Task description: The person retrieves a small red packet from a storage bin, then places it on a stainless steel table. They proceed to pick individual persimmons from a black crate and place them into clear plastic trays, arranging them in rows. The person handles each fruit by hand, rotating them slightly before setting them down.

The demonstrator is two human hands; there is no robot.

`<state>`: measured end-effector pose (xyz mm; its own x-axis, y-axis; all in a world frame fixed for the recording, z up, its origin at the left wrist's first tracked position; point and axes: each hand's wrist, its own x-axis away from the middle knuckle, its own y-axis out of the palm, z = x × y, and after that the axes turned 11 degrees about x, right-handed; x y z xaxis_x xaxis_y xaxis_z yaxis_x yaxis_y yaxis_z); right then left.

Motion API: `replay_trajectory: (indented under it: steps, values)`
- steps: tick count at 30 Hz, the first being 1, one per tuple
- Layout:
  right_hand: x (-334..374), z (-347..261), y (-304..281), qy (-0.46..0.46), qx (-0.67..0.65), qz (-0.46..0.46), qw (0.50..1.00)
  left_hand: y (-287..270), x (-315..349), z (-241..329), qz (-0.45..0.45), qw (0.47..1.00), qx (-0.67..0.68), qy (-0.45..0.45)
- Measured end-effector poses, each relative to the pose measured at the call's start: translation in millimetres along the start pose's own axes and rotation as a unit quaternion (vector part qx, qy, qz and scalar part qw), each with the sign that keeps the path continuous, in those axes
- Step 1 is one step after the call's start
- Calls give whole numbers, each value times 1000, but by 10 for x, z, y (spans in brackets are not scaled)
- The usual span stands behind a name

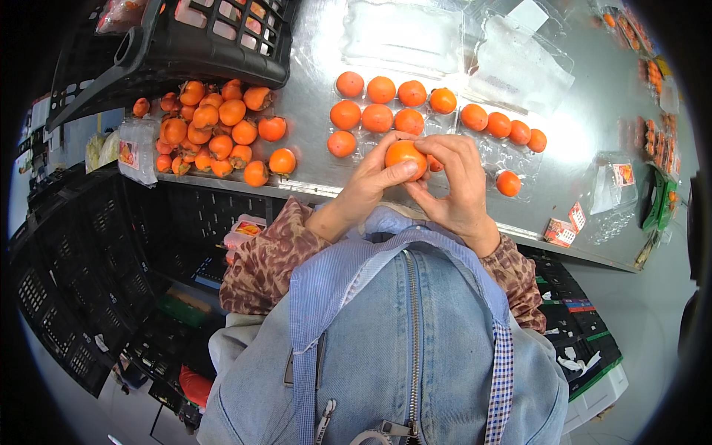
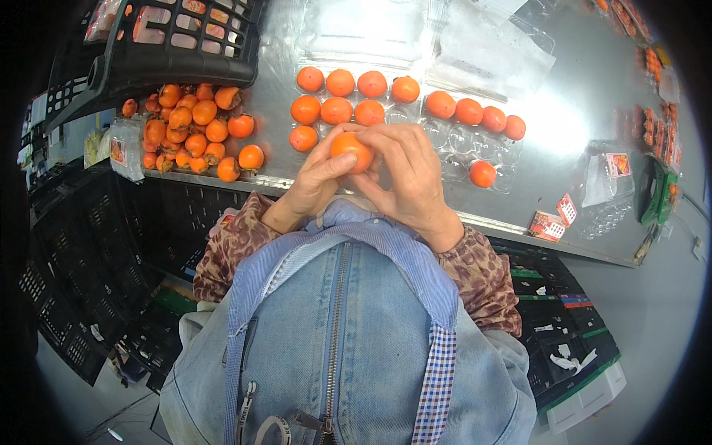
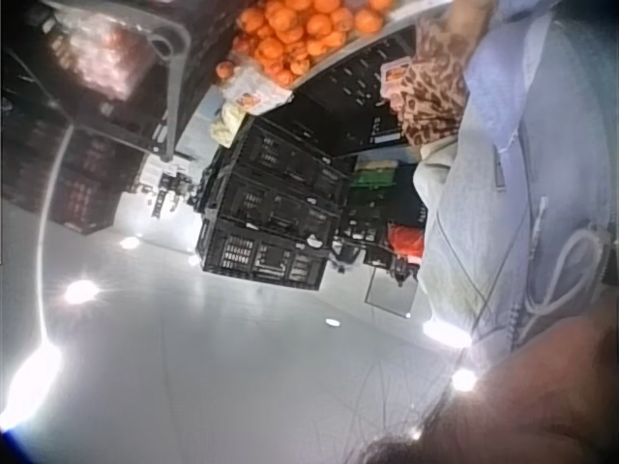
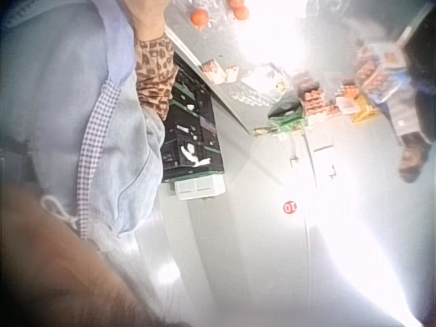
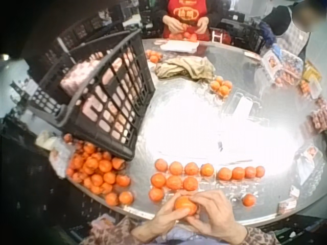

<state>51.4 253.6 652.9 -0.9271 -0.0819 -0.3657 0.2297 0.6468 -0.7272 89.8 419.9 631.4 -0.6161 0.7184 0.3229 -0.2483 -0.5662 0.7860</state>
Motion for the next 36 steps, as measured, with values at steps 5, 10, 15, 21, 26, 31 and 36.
replay_trajectory:
  steps: [5,10,15,21,26,31,36]
  values:
    - [-7,-6,-8,1,10,-5,1000,-31,3,-5,-4,1000,22,-12]
    - [-14,-4,-10,16,9,-13,1000,-56,-5,-16,-9,999,43,-19]
    - [-18,2,1,26,10,-27,999,-67,-7,-24,8,997,59,-40]
    - [-5,8,5,31,7,-34,999,-70,-11,-49,21,998,49,-39]
    - [15,20,18,30,-1,-30,999,-47,-5,-67,17,1000,-14,5]
    - [28,30,22,19,-5,-23,1000,-45,9,-53,7,1000,-10,6]
    - [28,22,21,17,-2,-22,1000,-32,1,-42,-4,1000,-13,12]
